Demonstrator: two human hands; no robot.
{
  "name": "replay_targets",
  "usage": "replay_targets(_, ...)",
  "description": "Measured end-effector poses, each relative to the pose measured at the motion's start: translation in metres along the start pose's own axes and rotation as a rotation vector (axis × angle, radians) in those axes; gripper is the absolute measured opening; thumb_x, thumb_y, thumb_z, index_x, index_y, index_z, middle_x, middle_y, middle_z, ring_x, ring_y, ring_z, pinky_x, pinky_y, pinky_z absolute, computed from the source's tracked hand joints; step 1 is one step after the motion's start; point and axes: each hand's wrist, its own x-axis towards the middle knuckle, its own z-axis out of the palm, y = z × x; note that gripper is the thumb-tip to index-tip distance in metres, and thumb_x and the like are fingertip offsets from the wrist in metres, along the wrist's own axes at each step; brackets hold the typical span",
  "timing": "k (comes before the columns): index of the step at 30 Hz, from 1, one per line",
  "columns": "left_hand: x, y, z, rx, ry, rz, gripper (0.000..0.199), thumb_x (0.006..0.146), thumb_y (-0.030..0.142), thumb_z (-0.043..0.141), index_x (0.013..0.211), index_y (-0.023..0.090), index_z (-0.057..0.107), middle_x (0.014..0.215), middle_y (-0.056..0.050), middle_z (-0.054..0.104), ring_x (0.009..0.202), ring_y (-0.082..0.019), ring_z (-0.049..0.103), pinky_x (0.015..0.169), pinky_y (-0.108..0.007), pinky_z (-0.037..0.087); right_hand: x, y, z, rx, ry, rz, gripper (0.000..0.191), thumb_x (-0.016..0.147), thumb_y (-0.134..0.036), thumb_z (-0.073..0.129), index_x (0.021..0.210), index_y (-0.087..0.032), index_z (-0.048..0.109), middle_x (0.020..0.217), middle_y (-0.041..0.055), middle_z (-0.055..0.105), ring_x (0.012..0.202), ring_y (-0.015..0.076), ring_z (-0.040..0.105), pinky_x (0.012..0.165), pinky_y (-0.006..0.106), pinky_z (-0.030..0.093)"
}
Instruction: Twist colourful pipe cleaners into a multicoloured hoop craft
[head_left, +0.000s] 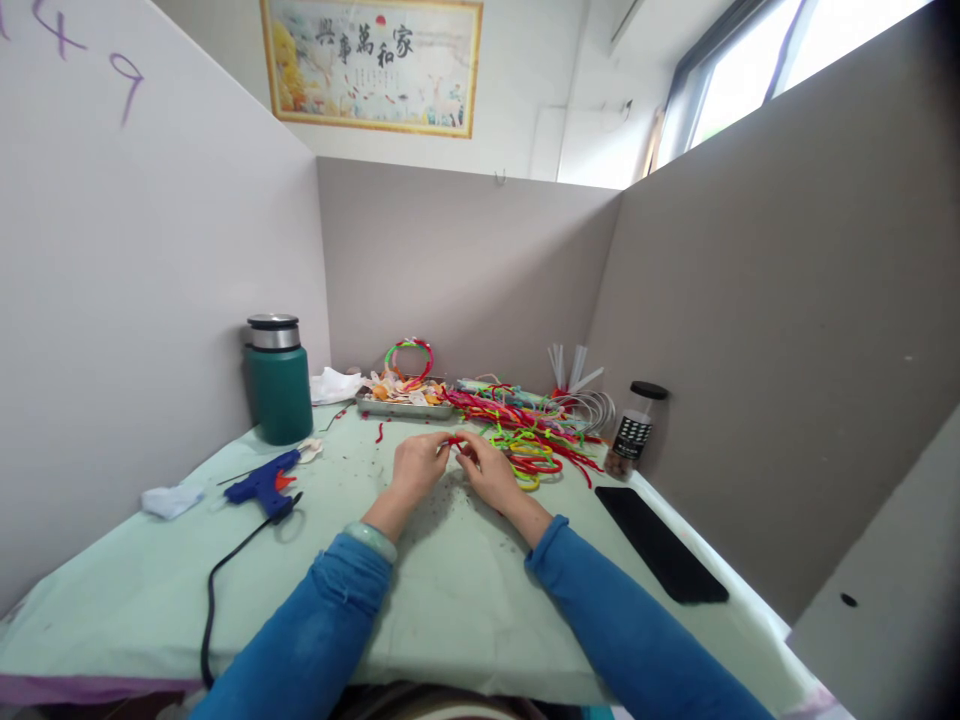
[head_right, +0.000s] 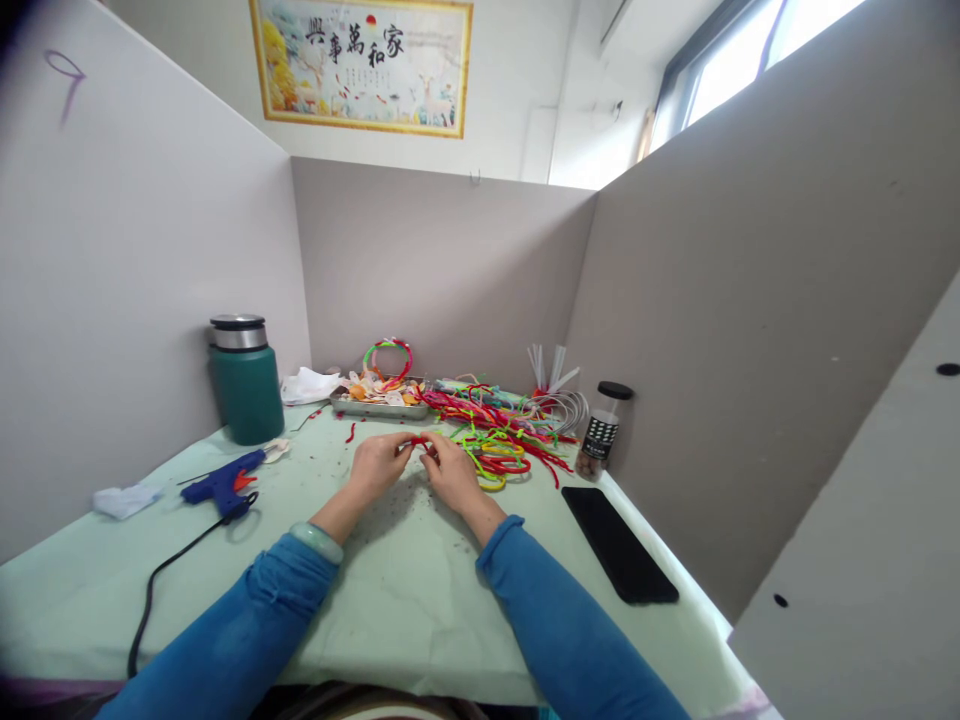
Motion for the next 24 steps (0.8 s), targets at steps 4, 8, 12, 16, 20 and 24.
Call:
replay_targets(4, 0.001, -0.001, 0.002, -0.077, -0.012, 0.006, 0.031, 0.082, 0.024, 0.051, 0.108, 0.025, 0.068, 0.101, -0.004, 0.071, 0.091, -0.02, 0.065, 0.08, -0.027, 0.045, 0.001, 0.0, 0.0, -0.005, 0.015, 0.01, 0.03, 0.087, -0.028, 0.049, 0.114, -0.022, 0.057, 0.102, 0.006, 0.064, 0.087, 0.0183, 0.057, 0.079, 0.031, 0.043)
replay_targets(8, 0.004, -0.001, 0.006, -0.238, -0.058, 0.005, 0.033, 0.079, 0.021, 0.055, 0.11, 0.024, 0.066, 0.105, -0.003, 0.07, 0.093, -0.017, 0.064, 0.085, -0.026, 0.046, 0.002, 0.003, -0.001, 0.018, 0.041, 0.033, 0.025, 0.089, -0.031, 0.046, 0.105, -0.021, 0.061, 0.098, 0.0064, 0.065, 0.088, 0.0187, 0.058, 0.078, 0.03, 0.043)
replay_targets(12, 0.006, -0.004, 0.012, -0.412, -0.053, 0.023, 0.036, 0.076, 0.016, 0.056, 0.111, 0.02, 0.064, 0.106, -0.004, 0.07, 0.093, -0.016, 0.065, 0.085, -0.025, 0.048, 0.003, 0.008, 0.0, 0.048, 0.053, 0.053, 0.023, 0.088, -0.031, 0.047, 0.101, -0.02, 0.063, 0.097, 0.0064, 0.066, 0.087, 0.0188, 0.058, 0.077, 0.03, 0.043)
replay_targets(16, 0.006, -0.007, 0.017, -0.501, -0.041, -0.006, 0.037, 0.076, 0.011, 0.055, 0.111, 0.019, 0.062, 0.103, -0.004, 0.071, 0.091, -0.015, 0.066, 0.083, -0.025, 0.049, 0.004, 0.01, 0.001, 0.112, 0.062, 0.093, 0.022, 0.085, -0.03, 0.05, 0.098, -0.02, 0.065, 0.097, 0.0055, 0.067, 0.087, 0.0191, 0.059, 0.078, 0.031, 0.043)
replay_targets(20, 0.004, -0.005, 0.015, -0.454, -0.056, 0.009, 0.037, 0.077, 0.013, 0.055, 0.112, 0.022, 0.063, 0.097, -0.003, 0.072, 0.089, -0.015, 0.066, 0.082, -0.024, 0.049, 0.006, 0.007, 0.0, 0.247, 0.051, 0.174, 0.023, 0.084, -0.029, 0.047, 0.093, -0.02, 0.066, 0.077, 0.0022, 0.065, 0.07, 0.0163, 0.057, 0.067, 0.027, 0.043)
replay_targets(24, 0.002, -0.002, 0.012, -0.38, -0.081, 0.062, 0.039, 0.078, 0.014, 0.053, 0.115, 0.024, 0.062, 0.093, -0.001, 0.073, 0.085, -0.015, 0.066, 0.08, -0.024, 0.047, 0.008, 0.003, -0.001, 0.47, 0.018, 0.258, 0.026, 0.084, -0.034, 0.046, 0.096, -0.019, 0.063, 0.054, -0.0037, 0.051, 0.049, 0.0118, 0.045, 0.05, 0.023, 0.036)
